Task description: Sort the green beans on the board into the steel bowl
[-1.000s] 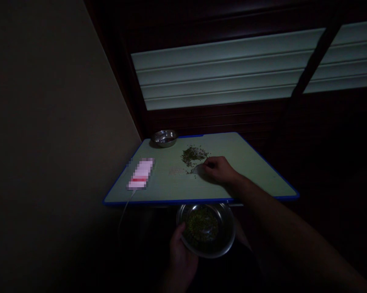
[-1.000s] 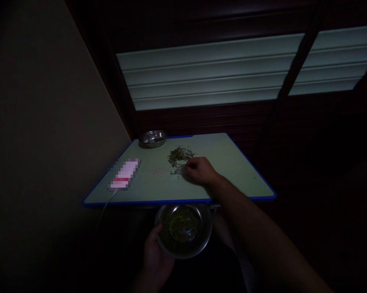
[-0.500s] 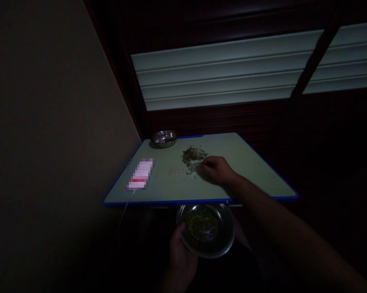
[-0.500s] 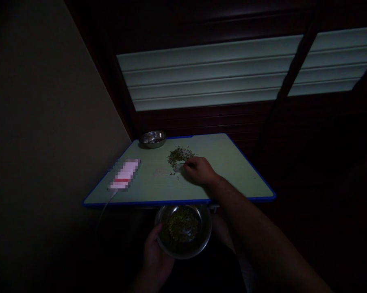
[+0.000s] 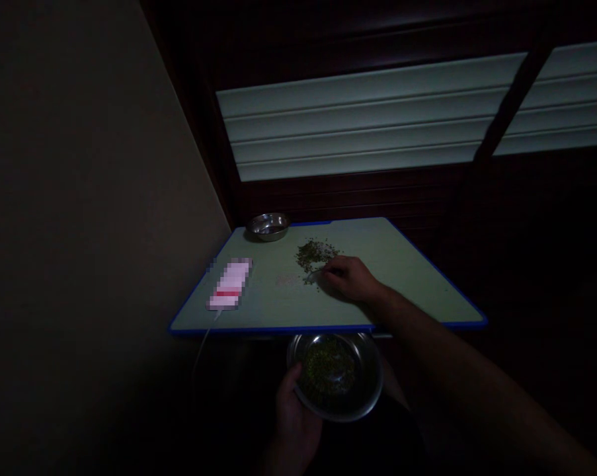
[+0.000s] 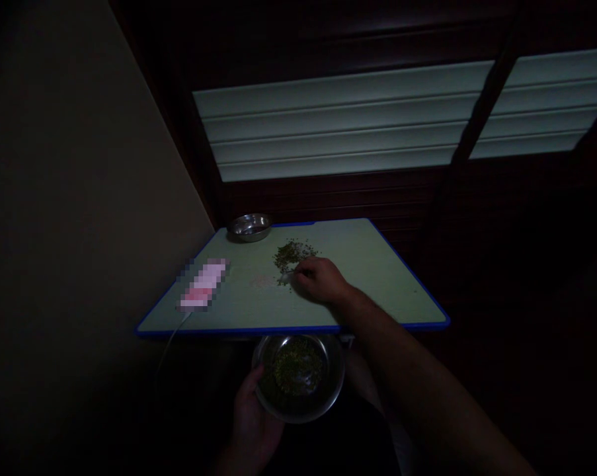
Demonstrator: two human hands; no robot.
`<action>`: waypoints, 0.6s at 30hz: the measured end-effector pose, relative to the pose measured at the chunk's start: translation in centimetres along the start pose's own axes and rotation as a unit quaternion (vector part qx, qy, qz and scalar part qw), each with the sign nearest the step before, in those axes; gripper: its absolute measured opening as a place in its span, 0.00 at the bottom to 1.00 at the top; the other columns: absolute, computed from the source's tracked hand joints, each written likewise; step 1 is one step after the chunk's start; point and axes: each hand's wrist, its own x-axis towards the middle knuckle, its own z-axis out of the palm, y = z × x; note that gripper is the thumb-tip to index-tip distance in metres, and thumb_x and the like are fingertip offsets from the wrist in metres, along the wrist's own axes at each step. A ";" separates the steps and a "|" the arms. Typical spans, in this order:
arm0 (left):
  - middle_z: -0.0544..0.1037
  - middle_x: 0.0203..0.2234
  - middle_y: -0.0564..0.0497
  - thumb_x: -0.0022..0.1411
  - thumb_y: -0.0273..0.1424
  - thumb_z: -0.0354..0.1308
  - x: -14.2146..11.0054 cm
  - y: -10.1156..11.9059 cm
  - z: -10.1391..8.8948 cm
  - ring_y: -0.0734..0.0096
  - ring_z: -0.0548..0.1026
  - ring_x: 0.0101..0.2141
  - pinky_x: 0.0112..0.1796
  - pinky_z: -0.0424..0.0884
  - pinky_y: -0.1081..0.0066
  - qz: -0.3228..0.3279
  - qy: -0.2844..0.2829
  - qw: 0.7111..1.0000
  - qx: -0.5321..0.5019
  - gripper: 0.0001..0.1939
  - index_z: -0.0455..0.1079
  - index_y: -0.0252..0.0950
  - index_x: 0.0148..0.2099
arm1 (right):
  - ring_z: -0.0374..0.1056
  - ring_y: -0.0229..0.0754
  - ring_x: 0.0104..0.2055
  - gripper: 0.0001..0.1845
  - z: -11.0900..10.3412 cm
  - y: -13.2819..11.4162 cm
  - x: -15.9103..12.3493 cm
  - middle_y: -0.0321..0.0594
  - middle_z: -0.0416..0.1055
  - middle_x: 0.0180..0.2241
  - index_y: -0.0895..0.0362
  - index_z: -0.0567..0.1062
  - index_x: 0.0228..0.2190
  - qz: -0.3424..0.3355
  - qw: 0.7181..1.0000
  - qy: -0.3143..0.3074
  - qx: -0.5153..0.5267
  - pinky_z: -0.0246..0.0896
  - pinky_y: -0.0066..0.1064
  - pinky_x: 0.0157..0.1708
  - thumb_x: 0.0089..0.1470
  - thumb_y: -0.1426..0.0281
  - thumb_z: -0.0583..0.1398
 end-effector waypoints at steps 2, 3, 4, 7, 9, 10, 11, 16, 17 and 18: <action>0.85 0.35 0.45 0.60 0.30 0.55 0.1 0.0 0.0 0.58 0.81 0.38 0.48 0.71 0.56 0.004 -0.004 1.000 -0.003 0.11 0.79 0.36 0.38 | 0.68 0.39 0.30 0.08 -0.1 0.0 -0.1 0.41 0.75 0.28 0.58 0.80 0.29 -0.003 1.000 0.001 0.007 0.60 0.29 0.33 0.49 0.72 0.60; 0.85 0.36 0.45 0.59 0.30 0.56 0.1 -0.1 -0.1 0.58 0.81 0.38 0.49 0.71 0.55 0.008 -0.007 1.000 -0.006 0.11 0.79 0.36 0.38 | 0.68 0.39 0.30 0.08 -0.1 0.0 -0.1 0.41 0.75 0.28 0.58 0.80 0.29 -0.005 1.000 0.002 0.011 0.60 0.29 0.32 0.49 0.72 0.59; 0.85 0.36 0.45 0.59 0.29 0.56 0.2 -0.1 -0.1 0.58 0.81 0.38 0.49 0.71 0.55 0.010 -0.008 1.000 -0.009 0.10 0.79 0.36 0.38 | 0.68 0.39 0.30 0.08 -0.1 0.0 -0.1 0.41 0.75 0.28 0.58 0.79 0.29 -0.007 1.000 0.003 0.015 0.60 0.29 0.32 0.49 0.72 0.59; 0.85 0.35 0.45 0.59 0.29 0.56 0.4 -0.2 -0.2 0.59 0.81 0.37 0.48 0.72 0.57 0.010 -0.004 1.000 -0.012 0.10 0.79 0.36 0.38 | 0.67 0.39 0.30 0.08 -0.2 0.1 -0.2 0.40 0.74 0.27 0.58 0.79 0.28 -0.008 0.999 0.000 0.032 0.60 0.29 0.33 0.49 0.72 0.59; 0.85 0.34 0.45 0.59 0.29 0.56 0.4 -0.2 -0.2 0.59 0.81 0.37 0.47 0.73 0.57 0.010 0.001 1.000 -0.011 0.10 0.79 0.36 0.38 | 0.68 0.39 0.30 0.07 -0.3 0.1 -0.3 0.40 0.73 0.27 0.58 0.78 0.27 -0.002 0.999 -0.002 0.047 0.60 0.30 0.33 0.49 0.72 0.59; 0.85 0.34 0.45 0.60 0.29 0.55 0.4 -0.2 -0.2 0.59 0.81 0.37 0.47 0.73 0.57 0.009 0.001 1.000 -0.010 0.11 0.79 0.36 0.38 | 0.68 0.39 0.31 0.07 -0.3 0.1 -0.3 0.40 0.73 0.27 0.58 0.78 0.27 0.000 0.999 -0.003 0.054 0.60 0.30 0.33 0.49 0.72 0.59; 0.85 0.35 0.45 0.60 0.29 0.55 0.3 -0.2 -0.2 0.59 0.81 0.37 0.47 0.73 0.57 0.009 0.003 1.000 -0.009 0.11 0.79 0.36 0.38 | 0.68 0.40 0.31 0.07 -0.4 0.0 -0.3 0.41 0.73 0.27 0.58 0.78 0.27 0.003 0.998 -0.004 0.059 0.60 0.30 0.33 0.49 0.72 0.59; 0.85 0.33 0.46 0.59 0.29 0.55 0.2 -0.1 0.0 0.60 0.81 0.36 0.48 0.72 0.57 0.002 0.012 1.000 -0.003 0.10 0.79 0.36 0.37 | 0.67 0.40 0.30 0.08 -0.7 -0.2 -0.3 0.40 0.73 0.26 0.58 0.77 0.25 0.032 0.997 0.013 0.068 0.59 0.31 0.33 0.48 0.70 0.58; 0.85 0.34 0.45 0.59 0.29 0.55 0.1 -0.1 0.0 0.60 0.81 0.37 0.48 0.72 0.57 0.004 0.012 1.000 -0.004 0.10 0.79 0.36 0.37 | 0.66 0.40 0.29 0.08 -0.7 -0.2 -0.3 0.39 0.72 0.25 0.58 0.77 0.24 0.043 0.996 0.020 0.070 0.59 0.31 0.32 0.48 0.70 0.57; 0.85 0.35 0.45 0.59 0.29 0.56 0.1 -0.1 0.0 0.59 0.81 0.37 0.48 0.72 0.57 0.005 0.010 1.000 -0.006 0.11 0.79 0.35 0.38 | 0.65 0.39 0.28 0.09 -0.7 -0.2 -0.3 0.39 0.71 0.24 0.58 0.76 0.24 0.055 0.996 0.025 0.072 0.58 0.31 0.31 0.48 0.69 0.57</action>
